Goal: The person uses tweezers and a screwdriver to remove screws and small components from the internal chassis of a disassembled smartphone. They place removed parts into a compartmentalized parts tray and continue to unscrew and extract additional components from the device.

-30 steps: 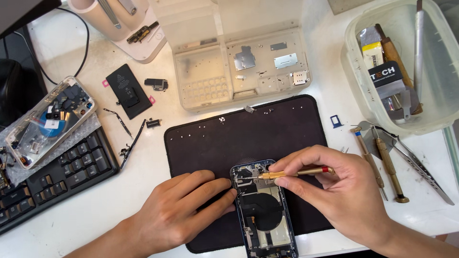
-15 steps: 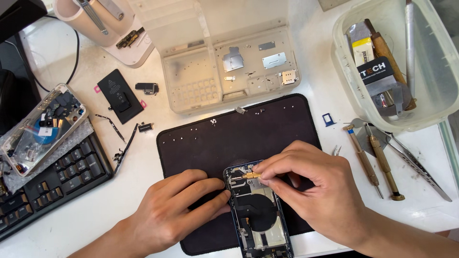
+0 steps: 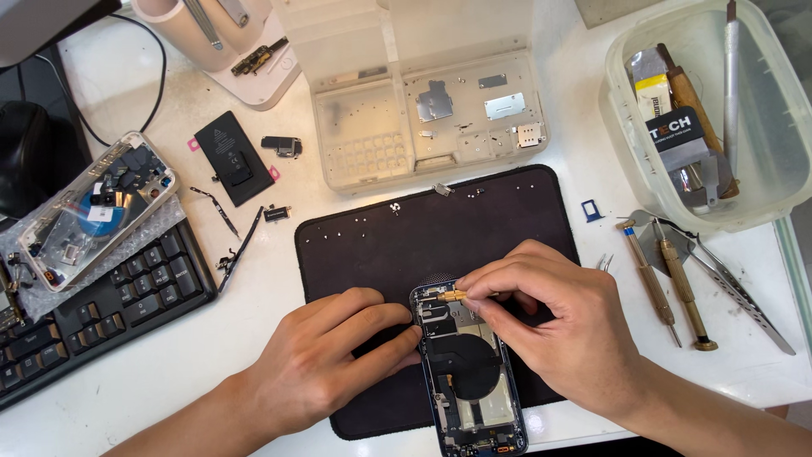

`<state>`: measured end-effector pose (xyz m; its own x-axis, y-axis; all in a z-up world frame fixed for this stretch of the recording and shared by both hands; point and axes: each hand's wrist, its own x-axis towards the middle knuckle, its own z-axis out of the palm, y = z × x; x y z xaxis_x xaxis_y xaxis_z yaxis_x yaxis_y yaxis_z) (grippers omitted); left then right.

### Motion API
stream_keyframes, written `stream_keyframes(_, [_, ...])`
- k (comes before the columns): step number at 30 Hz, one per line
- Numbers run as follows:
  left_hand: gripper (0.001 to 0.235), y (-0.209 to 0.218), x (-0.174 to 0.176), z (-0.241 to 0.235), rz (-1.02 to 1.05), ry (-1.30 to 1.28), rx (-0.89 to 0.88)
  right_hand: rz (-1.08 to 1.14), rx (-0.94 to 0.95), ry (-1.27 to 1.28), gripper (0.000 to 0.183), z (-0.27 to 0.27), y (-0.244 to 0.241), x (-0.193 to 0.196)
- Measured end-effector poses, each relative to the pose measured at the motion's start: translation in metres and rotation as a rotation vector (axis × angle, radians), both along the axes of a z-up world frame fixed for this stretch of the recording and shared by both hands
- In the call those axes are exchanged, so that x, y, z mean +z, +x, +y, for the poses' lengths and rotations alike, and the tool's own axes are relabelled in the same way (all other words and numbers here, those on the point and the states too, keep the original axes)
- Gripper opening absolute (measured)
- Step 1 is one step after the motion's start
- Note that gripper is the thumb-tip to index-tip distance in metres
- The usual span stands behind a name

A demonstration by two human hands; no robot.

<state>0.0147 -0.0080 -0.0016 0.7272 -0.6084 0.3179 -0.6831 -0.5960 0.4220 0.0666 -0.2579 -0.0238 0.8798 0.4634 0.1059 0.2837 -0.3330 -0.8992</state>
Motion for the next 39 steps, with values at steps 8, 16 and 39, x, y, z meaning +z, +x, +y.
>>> stream_keyframes(8, [0.027, -0.003, 0.001, -0.003, -0.001, -0.034, 0.050, -0.018, 0.007, -0.009, 0.013, 0.001, 0.000, 0.000])
stream_keyframes(16, [0.030, -0.010, 0.002, -0.005, -0.034, -0.004, 0.083, -0.039, 0.031, 0.020, 0.011, 0.003, 0.000, 0.001])
stream_keyframes(39, [0.037, -0.024, -0.009, -0.005, -0.070, 0.028, 0.035, -0.085, 0.035, -0.051, 0.008, 0.006, 0.002, 0.001])
